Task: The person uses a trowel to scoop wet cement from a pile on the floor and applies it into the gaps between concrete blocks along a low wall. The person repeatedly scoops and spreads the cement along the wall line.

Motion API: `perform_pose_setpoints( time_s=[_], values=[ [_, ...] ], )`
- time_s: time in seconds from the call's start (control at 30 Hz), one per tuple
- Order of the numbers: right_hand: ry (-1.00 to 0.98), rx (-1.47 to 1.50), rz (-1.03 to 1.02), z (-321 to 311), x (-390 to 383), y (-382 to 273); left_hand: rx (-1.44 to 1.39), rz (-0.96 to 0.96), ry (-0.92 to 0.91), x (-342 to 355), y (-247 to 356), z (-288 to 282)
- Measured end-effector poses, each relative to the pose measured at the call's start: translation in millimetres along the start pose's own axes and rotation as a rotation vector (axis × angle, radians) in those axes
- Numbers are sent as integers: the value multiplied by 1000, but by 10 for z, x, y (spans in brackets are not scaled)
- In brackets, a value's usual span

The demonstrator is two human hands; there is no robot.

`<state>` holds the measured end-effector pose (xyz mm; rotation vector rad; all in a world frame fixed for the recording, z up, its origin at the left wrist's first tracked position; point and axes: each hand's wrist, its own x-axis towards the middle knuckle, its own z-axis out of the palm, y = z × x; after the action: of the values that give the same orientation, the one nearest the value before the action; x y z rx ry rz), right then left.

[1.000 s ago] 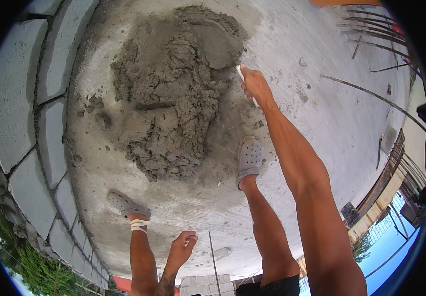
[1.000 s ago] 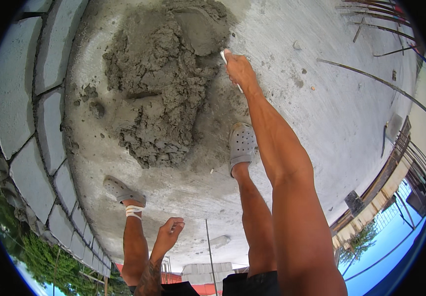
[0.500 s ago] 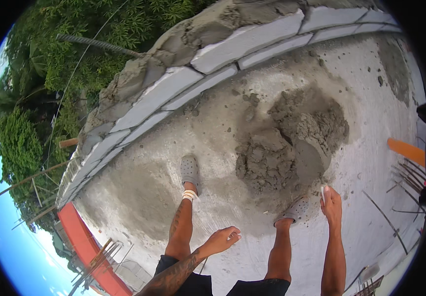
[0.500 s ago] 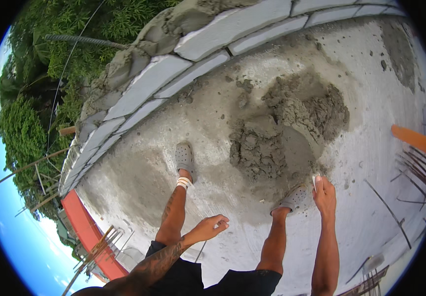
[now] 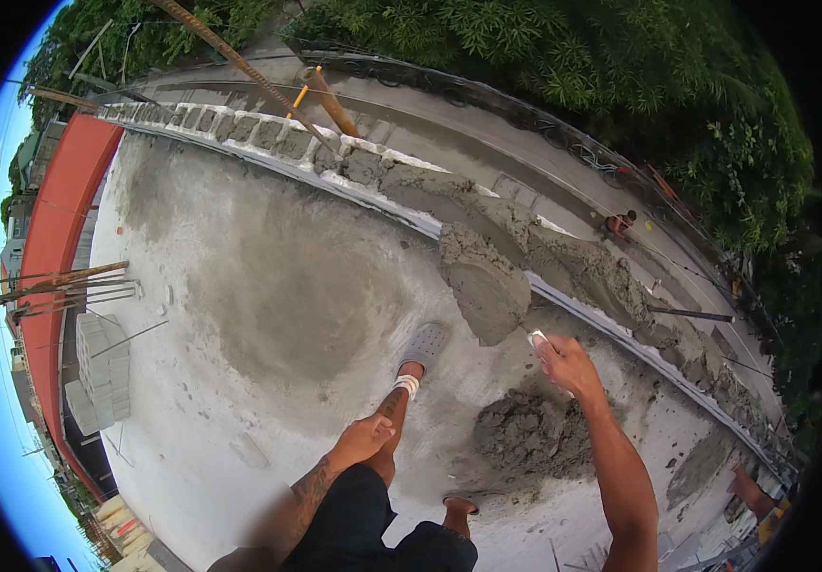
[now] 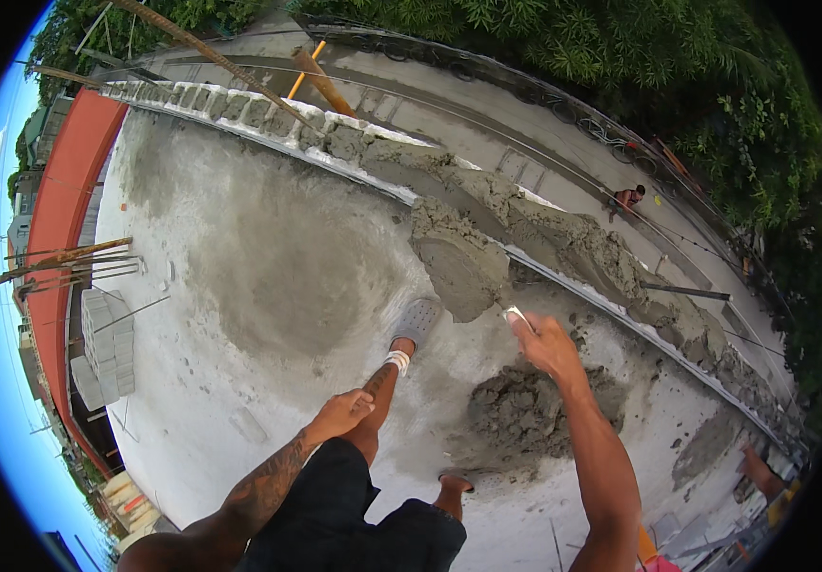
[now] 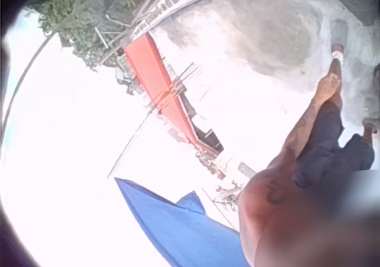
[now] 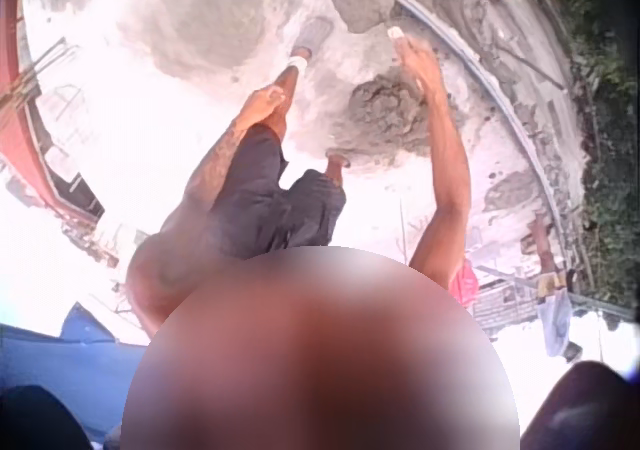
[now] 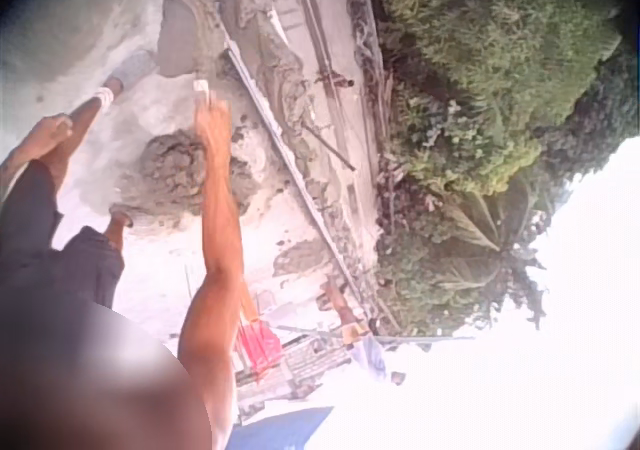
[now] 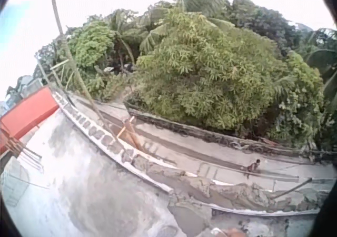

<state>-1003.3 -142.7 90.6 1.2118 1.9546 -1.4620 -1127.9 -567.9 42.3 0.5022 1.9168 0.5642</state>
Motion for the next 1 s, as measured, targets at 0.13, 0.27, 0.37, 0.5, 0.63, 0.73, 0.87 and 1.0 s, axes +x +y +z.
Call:
perform_pose_setpoints(
  time_s=[0.13, 0.27, 0.37, 0.5, 0.63, 0.73, 0.87, 1.0],
  values=[
    [130, -267, -277, -201, 911, -1452, -94, -45, 66, 97, 0, -545],
    [194, -533, -396, -158, 1553, -2483, -178, -21, 99, 174, -30, -948],
    [252, -695, -452, 220, 1832, -2802, -260, -25, 121, 199, -149, -1115],
    [332, -578, -449, 963, 1909, -2687, -234, -64, 179, 153, -256, -1186],
    [378, -410, -314, 1073, 1511, -2306, -284, -109, 179, 49, -251, -1238],
    [447, -383, -250, 818, 1037, -2160, -262, -90, 183, 57, -266, -1325],
    [482, 4, -240, 928, 527, -2121, -233, -38, 195, 190, -197, -1333],
    [356, 306, -236, 1696, 693, -2026, -228, 31, 139, 395, 137, -1203]
  ],
)
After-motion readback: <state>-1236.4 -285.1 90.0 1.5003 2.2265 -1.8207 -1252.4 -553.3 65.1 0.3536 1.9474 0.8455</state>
